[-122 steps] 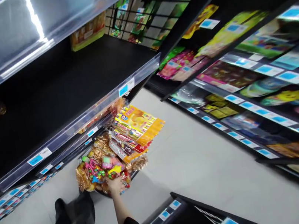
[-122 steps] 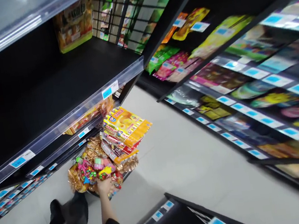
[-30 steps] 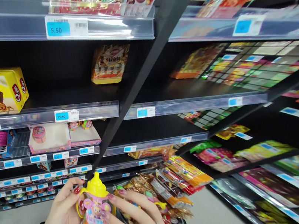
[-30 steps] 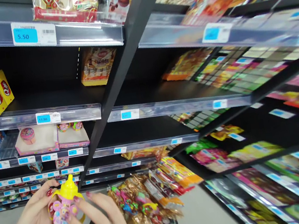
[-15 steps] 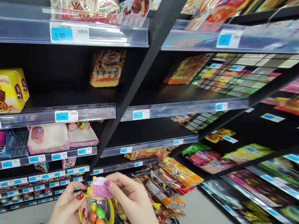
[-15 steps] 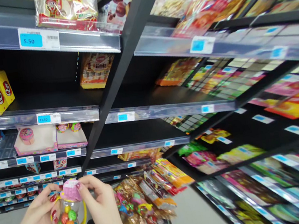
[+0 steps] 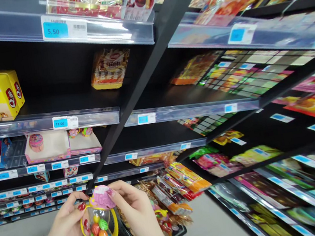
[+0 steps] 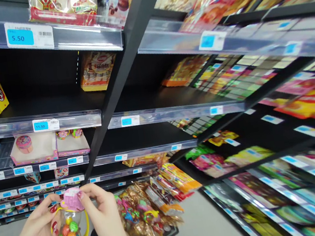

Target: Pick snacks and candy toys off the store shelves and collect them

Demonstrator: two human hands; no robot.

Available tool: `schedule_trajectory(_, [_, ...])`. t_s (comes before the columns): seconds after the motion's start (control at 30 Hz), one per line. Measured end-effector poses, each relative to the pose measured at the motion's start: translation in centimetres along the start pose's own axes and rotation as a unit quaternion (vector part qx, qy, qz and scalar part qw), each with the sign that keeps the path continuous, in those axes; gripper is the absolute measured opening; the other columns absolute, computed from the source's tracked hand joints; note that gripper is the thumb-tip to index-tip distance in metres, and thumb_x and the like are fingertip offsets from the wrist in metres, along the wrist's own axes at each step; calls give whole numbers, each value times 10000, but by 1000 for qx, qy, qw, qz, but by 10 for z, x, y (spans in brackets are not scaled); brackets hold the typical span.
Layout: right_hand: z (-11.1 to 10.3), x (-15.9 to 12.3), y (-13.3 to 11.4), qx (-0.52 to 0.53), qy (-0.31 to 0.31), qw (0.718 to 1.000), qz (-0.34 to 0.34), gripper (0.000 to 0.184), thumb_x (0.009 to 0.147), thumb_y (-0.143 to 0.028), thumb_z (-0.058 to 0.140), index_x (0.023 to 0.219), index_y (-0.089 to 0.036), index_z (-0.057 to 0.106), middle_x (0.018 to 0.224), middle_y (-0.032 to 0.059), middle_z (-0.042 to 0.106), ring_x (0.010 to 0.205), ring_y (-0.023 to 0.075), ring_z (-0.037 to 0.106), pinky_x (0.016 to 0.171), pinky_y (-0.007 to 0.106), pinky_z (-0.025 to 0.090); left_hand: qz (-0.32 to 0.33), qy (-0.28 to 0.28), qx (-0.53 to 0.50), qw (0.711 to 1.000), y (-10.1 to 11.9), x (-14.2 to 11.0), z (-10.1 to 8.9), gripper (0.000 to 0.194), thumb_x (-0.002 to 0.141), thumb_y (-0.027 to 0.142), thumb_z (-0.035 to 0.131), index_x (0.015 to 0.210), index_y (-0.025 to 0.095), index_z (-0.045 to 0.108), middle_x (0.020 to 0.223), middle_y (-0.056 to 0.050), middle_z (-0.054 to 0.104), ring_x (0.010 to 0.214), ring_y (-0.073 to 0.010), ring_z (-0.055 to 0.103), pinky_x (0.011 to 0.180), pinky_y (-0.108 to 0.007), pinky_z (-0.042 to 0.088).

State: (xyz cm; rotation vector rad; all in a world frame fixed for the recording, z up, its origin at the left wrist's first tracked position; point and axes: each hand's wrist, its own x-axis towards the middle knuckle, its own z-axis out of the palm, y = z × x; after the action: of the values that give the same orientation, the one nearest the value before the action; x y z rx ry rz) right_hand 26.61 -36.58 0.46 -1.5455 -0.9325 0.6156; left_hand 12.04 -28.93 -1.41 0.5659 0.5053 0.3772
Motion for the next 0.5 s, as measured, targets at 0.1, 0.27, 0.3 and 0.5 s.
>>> schedule_trajectory(0.1, [-3, -1, 1, -16, 2, 999, -50, 163, 830, -278, 550, 777, -168, 658, 663, 18, 655, 619, 132, 582, 580, 238, 453, -1, 17, 1, 1000, -1, 2, -1, 233, 738, 241, 661, 944, 198, 561, 534, 48, 503, 487, -67, 444, 503, -183, 340])
schedule_trajectory(0.27, [-9, -19, 15, -72, -36, 957, -280, 136, 815, -176, 587, 899, -221, 685, 827, 20, 688, 785, 137, 586, 772, 300, 466, -17, 99, 29, 994, -5, 13, -15, 463, 662, 244, 718, 1088, 245, 537, 736, 5, 635, 619, -138, 579, 588, -250, 443])
schedule_trajectory(0.3, [-9, -24, 21, -88, -27, 950, -300, 149, 808, -176, 598, 923, -224, 679, 874, 27, 683, 827, 142, 579, 794, 309, 464, -22, 112, 41, 993, -6, 17, -16, 500, 649, 261, 725, 1108, 265, 528, 814, -6, 657, 672, -161, 600, 605, -265, 457])
schedule_trajectory(0.5, [-13, -54, 70, -64, 74, 968, -232, 64, 789, -290, 631, 804, -233, 655, 876, 22, 626, 832, 145, 559, 772, 297, 464, -26, 134, 133, 982, -27, 44, 0, 582, 617, 302, 742, 1141, 325, 490, 800, 28, 637, 672, -158, 587, 578, -237, 468])
